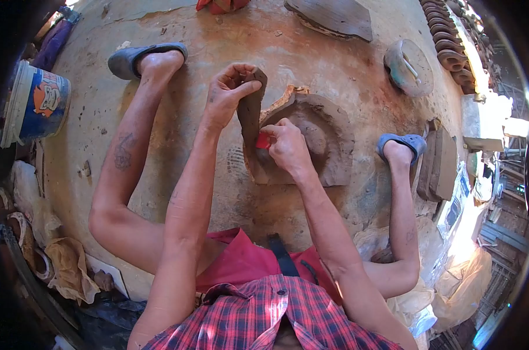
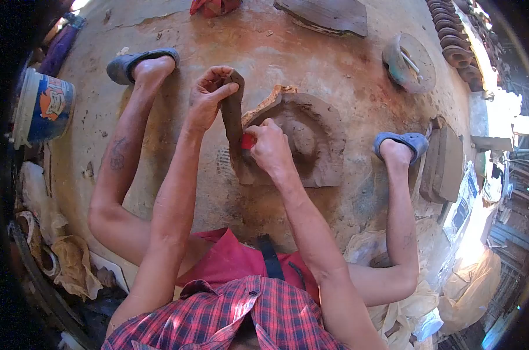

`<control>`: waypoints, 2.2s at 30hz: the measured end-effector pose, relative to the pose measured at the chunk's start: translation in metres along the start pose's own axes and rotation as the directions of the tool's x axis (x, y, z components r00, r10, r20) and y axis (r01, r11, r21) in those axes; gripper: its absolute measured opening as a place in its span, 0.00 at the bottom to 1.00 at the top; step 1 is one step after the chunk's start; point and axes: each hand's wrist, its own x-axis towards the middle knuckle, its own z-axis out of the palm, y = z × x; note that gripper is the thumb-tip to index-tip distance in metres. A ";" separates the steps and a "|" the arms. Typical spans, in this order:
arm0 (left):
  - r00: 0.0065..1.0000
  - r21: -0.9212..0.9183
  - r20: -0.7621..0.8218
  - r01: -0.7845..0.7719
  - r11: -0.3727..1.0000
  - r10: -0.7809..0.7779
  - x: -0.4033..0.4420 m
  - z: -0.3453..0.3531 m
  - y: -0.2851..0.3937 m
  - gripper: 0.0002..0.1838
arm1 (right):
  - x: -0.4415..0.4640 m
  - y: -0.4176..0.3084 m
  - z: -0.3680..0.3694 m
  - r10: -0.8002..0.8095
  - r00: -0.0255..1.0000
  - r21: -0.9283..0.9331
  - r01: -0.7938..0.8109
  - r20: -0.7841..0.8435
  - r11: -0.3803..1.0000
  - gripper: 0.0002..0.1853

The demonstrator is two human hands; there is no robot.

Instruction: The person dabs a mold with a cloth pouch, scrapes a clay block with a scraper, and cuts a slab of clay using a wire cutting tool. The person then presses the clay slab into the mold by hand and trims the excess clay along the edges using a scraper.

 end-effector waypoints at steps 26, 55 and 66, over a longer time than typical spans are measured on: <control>0.976 -0.147 -0.015 -0.218 0.965 0.218 -0.045 0.015 0.072 0.19 | -0.114 0.051 -0.081 -0.075 0.967 -0.138 0.111 0.243 0.984 0.14; 0.813 0.586 -0.182 0.542 0.602 -0.554 -0.069 -0.046 -0.075 0.33 | -0.568 0.258 -0.239 0.700 0.132 0.229 -0.889 -0.702 0.397 0.10; 0.537 -0.013 -0.492 0.782 0.623 -0.685 -0.263 0.070 -0.084 0.12 | -0.301 0.106 -0.265 0.562 0.127 0.554 -0.095 -0.817 0.827 0.19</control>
